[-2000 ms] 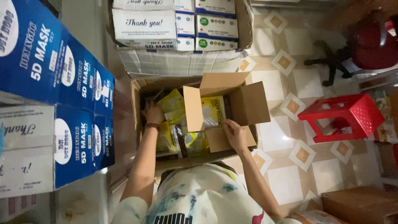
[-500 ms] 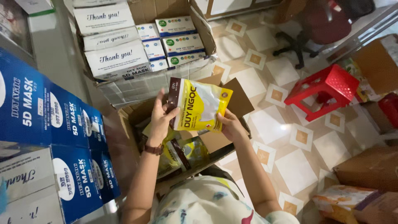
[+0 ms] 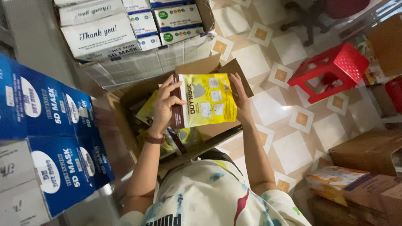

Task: The person packs face masks into a cardboard box. They place white and yellow packaged masks into the box, then add a thank you card and close the flaps.

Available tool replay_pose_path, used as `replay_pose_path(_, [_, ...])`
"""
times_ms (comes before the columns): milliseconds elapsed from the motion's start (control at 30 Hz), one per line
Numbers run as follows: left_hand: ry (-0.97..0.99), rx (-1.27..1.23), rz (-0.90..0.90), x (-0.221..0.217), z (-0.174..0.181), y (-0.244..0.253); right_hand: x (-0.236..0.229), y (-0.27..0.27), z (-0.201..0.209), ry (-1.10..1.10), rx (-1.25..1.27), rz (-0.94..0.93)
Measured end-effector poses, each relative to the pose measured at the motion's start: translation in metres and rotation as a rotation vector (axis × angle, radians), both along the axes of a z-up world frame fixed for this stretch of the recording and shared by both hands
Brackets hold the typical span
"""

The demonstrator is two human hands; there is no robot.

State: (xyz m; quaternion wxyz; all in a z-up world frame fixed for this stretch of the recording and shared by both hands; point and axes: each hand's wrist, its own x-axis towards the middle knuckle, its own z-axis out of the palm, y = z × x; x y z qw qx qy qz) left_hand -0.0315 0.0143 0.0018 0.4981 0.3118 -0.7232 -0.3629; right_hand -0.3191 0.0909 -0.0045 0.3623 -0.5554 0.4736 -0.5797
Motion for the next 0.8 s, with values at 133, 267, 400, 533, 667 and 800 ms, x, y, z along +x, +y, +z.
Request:
replay_pose_path(133, [-0.160, -0.227, 0.162, -0.011, 0.005, -0.003, -0.016, -0.001, 0.012, -0.310, 0.387, -0.063])
replay_pose_path(267, [-0.057, 0.123, 0.215, -0.029, 0.013, -0.004, -0.026, -0.009, 0.008, -0.109, 0.326, -0.018])
replay_pose_path(400, [-0.128, 0.310, 0.232, -0.049, 0.003, -0.006, -0.033, -0.027, -0.014, -0.285, 0.306, -0.018])
replay_pose_path(533, [-0.165, 0.321, 0.167, -0.057, -0.029, -0.007, -0.043, -0.054, -0.057, -0.336, 0.279, -0.028])
replay_pose_path(667, [-0.073, 0.326, 0.284, -0.032, -0.058, 0.016, -0.058, -0.066, -0.100, -0.187, 0.369, -0.053])
replay_pose_path(800, [-0.332, 0.042, 0.658, -0.006, -0.067, 0.056, -0.055, -0.077, -0.120, 0.310, 0.717, -0.147])
